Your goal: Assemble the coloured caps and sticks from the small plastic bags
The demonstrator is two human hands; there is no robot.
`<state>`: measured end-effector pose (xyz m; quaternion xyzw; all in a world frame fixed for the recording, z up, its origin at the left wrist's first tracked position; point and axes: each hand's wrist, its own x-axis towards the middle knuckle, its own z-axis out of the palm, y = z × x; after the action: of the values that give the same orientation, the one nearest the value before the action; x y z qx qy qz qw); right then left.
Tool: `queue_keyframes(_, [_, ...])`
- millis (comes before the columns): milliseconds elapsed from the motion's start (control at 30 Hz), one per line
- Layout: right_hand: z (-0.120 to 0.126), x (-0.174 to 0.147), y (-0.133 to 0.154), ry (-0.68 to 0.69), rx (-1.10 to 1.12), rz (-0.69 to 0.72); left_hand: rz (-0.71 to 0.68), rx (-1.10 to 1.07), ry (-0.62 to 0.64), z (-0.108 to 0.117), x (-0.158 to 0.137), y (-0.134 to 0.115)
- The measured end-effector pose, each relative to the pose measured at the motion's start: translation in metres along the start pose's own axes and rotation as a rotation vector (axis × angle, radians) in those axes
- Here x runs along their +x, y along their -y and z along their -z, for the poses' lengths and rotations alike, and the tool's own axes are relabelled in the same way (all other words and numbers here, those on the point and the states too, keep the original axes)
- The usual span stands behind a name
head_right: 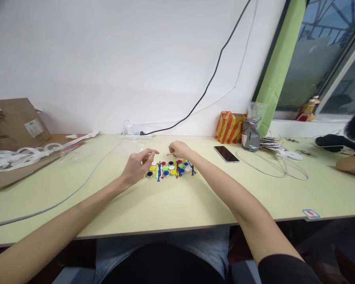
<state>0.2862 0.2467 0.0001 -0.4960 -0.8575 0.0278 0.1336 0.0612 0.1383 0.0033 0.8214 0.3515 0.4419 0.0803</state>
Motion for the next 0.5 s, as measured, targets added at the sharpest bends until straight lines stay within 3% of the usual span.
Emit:
queue_keyframes(133, [0.002,0.008,-0.005,-0.028,-0.076,-0.017,-0.038,0.024,-0.038,0.002,0.000,0.000])
queue_keyframes(267, [0.019,0.003,-0.011,-0.083,-0.102,-0.020,-0.066,0.090,-0.050,0.004,0.001,0.002])
queue_keyframes(500, [0.035,-0.050,-0.024,-0.005,0.146,0.050,-0.129,0.183,-0.023,0.001,0.000,0.006])
